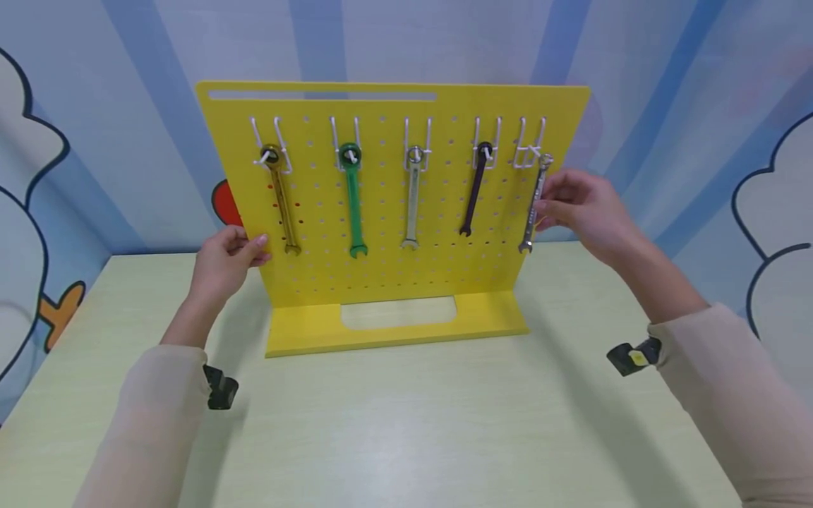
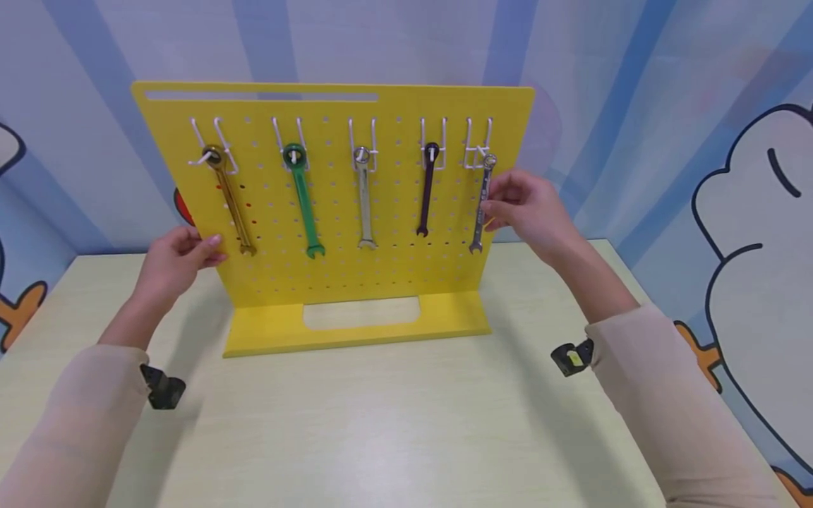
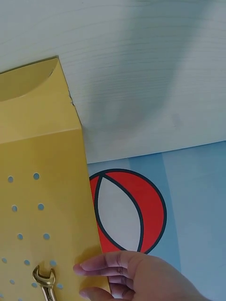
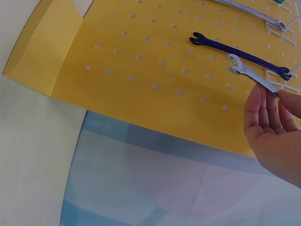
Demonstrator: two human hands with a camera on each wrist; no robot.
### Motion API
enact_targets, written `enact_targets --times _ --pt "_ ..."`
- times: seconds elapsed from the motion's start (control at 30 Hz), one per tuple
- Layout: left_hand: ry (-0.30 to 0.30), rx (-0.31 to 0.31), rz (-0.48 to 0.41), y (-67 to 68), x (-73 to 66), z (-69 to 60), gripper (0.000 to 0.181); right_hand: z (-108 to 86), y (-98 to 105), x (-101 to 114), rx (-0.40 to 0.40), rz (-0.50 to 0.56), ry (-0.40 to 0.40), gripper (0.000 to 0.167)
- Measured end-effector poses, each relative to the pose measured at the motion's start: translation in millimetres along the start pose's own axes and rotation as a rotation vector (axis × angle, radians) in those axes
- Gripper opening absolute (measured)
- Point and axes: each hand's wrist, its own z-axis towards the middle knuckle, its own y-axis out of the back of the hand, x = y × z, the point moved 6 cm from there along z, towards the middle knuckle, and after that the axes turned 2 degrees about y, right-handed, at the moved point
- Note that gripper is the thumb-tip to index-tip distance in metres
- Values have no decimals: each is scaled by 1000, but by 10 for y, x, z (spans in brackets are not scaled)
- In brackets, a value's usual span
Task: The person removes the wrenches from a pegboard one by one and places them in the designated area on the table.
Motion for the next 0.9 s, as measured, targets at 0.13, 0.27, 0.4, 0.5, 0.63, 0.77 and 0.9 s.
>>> enact_targets --times 0.13,0.27,0.4,0.5,0.63,0.77,0.9 --pt "-4 12 47 2 -71 -57 35 -27 7 27 20 37 5 5" --pt "4 22 46 1 -68 -57 33 -54 18 62 24 -24 1 8" --pt "8 23 45 3 -49 -45 34 -77 17 91 29 -98 -12 10" --pt "10 23 50 3 -52 -51 35 -96 12 110 37 -125 -13 11" --pt "11 17 62 -1 -57 -51 35 -123 -1 125 53 -121 -11 9" --pt "8 10 69 -9 -49 -32 35 -144 -33 115 74 -101 -25 8" --pt "2 6 73 -10 -57 -32 35 -159 -69 79 94 -112 -51 8"
